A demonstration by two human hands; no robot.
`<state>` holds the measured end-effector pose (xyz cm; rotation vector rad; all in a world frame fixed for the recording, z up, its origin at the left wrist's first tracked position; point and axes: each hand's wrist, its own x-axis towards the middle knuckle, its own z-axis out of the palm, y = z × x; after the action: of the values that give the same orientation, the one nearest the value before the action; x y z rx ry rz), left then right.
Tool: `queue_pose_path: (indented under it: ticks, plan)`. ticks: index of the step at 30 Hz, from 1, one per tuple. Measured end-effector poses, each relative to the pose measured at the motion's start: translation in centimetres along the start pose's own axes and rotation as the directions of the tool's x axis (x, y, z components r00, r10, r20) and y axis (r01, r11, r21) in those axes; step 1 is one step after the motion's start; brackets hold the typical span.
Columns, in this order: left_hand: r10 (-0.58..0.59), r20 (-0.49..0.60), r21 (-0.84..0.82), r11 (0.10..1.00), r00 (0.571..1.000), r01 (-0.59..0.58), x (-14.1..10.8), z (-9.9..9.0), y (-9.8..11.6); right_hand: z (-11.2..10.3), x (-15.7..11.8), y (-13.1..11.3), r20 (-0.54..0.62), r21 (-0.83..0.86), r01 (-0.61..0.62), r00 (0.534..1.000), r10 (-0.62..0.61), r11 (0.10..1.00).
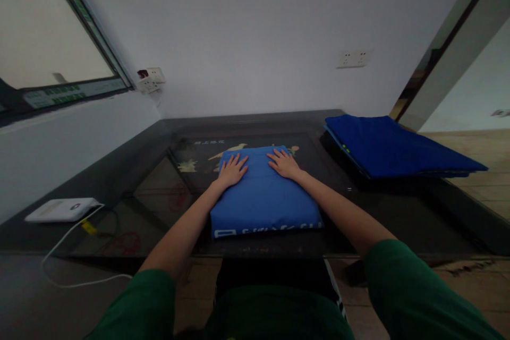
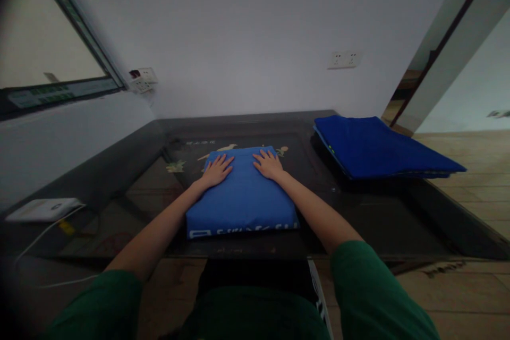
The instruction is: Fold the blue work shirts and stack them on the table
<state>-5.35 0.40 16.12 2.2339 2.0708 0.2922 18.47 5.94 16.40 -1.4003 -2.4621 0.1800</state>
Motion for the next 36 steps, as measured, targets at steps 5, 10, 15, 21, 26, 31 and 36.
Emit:
queue_pose_path:
  ticks: [5, 10, 15, 21, 26, 31, 36]
  plan:
    - [-0.037, 0.009, 0.001, 0.999, 0.999, 0.037, -1.0, 1.0, -0.3, 1.0, -1.1, 0.8, 0.104, -0.055, -0.019, 0.994, 0.025, 0.998]
    - [-0.005, -0.117, -0.122, 0.992, 0.993, -0.01, -2.4, -0.7, -1.1, -0.3, -1.6, 1.1, -0.045, 0.09, -0.062, 0.997, 0.066, 0.994]
    - [-0.199, -0.185, -0.364, 0.924, 0.962, 0.121, -10.1, -3.8, -2.3, -3.6, -6.6, 3.4, -0.276, 0.38, -0.062, 0.945, 0.177, 0.923]
    - [-0.193, 0.045, -0.727, 0.667, 0.98, 0.165, -19.6, -4.4, -1.4, -5.6, -17.8, 3.9, 0.088, 0.713, -0.219, 0.97, 0.225, 0.666]
    - [-0.291, 0.031, -0.857, 0.485, 0.956, 0.175, -21.2, -3.7, -0.1, -5.9, -20.9, 0.9, 0.132, 0.82, -0.25, 0.958, 0.255, 0.514]
    - [-0.332, 0.016, -0.802, 0.56, 0.943, 0.21, -21.3, -4.0, 1.2, -5.8, -20.2, -0.4, 0.183, 0.814, -0.299, 0.945, 0.269, 0.498]
    - [-0.329, 0.035, -0.779, 0.583, 0.944, 0.232, -21.7, -4.6, 1.7, -5.4, -20.5, -0.5, 0.158, 0.794, -0.277, 0.953, 0.257, 0.54]
